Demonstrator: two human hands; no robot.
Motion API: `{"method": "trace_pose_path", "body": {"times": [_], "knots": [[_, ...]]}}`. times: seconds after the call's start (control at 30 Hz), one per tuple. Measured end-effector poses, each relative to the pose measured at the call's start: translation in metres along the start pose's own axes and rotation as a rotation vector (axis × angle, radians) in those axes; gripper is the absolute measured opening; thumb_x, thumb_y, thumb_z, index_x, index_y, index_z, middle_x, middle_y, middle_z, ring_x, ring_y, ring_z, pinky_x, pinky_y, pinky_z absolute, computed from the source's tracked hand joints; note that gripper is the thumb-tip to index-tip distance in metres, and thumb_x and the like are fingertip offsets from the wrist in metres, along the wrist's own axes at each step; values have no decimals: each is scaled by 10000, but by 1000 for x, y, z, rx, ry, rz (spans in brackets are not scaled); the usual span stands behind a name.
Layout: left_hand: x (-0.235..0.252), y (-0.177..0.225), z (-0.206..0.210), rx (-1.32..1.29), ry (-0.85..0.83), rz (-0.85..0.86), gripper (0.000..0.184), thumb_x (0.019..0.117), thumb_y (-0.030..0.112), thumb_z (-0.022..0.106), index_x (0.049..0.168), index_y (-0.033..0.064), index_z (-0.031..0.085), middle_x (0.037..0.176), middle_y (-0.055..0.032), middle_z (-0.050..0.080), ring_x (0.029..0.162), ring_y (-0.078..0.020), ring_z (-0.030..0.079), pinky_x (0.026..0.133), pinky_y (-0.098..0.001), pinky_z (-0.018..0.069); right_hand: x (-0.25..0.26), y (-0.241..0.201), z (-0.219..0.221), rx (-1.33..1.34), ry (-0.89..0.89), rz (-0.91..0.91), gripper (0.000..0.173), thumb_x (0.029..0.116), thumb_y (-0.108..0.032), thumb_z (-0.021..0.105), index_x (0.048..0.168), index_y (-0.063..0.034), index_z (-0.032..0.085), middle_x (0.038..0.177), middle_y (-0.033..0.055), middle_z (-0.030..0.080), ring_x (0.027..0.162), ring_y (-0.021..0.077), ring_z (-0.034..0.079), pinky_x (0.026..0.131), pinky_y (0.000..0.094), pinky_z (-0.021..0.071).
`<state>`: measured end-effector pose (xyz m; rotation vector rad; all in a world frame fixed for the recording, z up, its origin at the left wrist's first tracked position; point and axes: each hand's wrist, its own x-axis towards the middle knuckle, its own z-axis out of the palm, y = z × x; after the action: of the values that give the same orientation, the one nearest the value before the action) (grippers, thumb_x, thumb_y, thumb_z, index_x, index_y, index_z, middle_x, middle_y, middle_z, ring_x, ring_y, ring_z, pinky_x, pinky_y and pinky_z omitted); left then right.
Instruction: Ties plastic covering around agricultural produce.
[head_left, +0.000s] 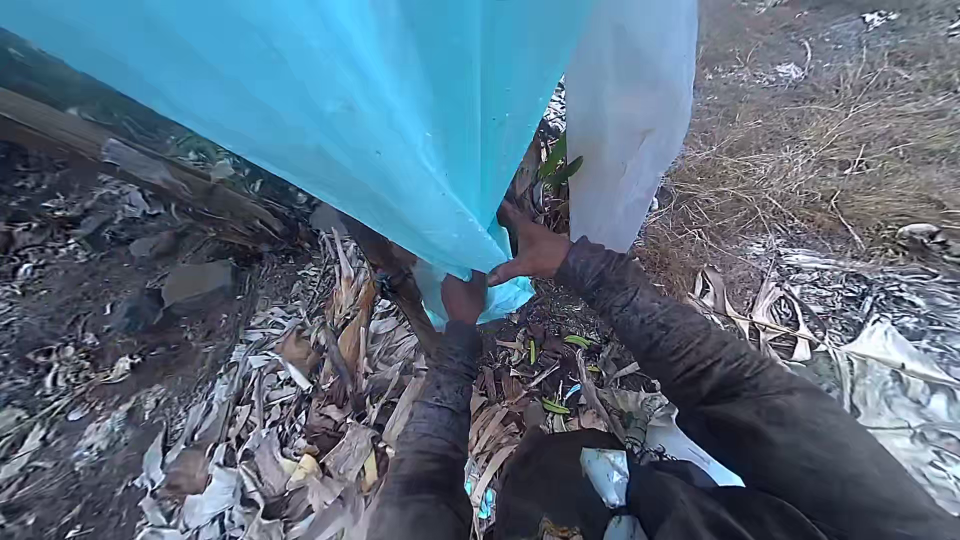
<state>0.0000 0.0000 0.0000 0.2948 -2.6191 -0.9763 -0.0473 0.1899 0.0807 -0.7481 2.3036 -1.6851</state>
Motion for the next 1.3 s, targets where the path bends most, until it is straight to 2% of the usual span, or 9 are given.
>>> {"method": "trace_pose_path", "body": {"times": [0.1,0.23,0.5,0.63,0.7,0.8,0.93,1.1,1.3], "knots": [[-27,19,39,110,-18,-42,526,964,318,678,1323,-44,549,1175,-288,655,1092,-445,654,928,-633,526,30,-11,42,-312,75,102,1210,598,-624,928,1523,-43,406,1440,191,569,1323,332,560,1093,596,452],[-63,43,59,96,-200,-45,533,941,296,689,1324,-46,546,1059,-253,701,984,-417,702,858,-616,560,43,-18,53,-56,200,63,881,738,-395,931,1411,5,528,1333,177,646,1288,238,598,1135,444,459],[-31,-8,-41,-600,-13,126,688,1008,342,584,1551,27,304,943,-80,632,783,-153,625,753,-384,570,-38,-55,63,59,381,189,556,996,-308,688,1446,-41,500,1394,139,607,1289,191,591,1100,386,486],[-16,-17,-23,-367,-329,189,340,1090,317,484,1237,39,612,937,-193,688,814,-331,689,745,-565,574,-14,-25,82,-64,408,-64,526,1035,-266,611,1413,81,493,1354,266,603,1264,277,615,1050,399,535],[-35,-39,9,-387,-368,207,278,1100,268,443,1224,64,584,872,-186,654,715,-339,659,635,-555,565,10,-73,95,120,460,410,431,1057,-136,573,1465,-41,472,1438,114,580,1318,170,569,1130,369,460],[-42,-59,18,-442,-475,232,285,1094,236,442,1262,51,582,874,-179,666,733,-324,671,666,-556,568,22,-10,101,440,367,56,323,1079,-211,540,1279,38,587,980,136,743,870,198,746,808,360,634],[-11,-104,-16,-514,-653,200,288,1045,308,587,1258,124,649,940,-125,695,737,-248,642,677,-479,551,-2,-1,110,609,362,17,267,1081,-191,458,1055,-29,669,548,-65,464,460,87,478,554,308,542],[37,-107,-74,-1107,-521,-146,393,1109,368,298,1050,197,647,579,111,330,430,-28,273,412,-190,266,-30,-7,109,396,363,33,89,951,-115,686,1009,-52,661,666,-27,584,475,63,488,494,244,502],[36,-9,-81,-1479,-438,-14,397,1113,346,293,883,188,575,599,64,440,463,-70,378,444,-233,362,-13,-32,134,377,183,249,173,983,-118,654,1108,1,640,623,65,606,472,134,553,473,281,507]]}}
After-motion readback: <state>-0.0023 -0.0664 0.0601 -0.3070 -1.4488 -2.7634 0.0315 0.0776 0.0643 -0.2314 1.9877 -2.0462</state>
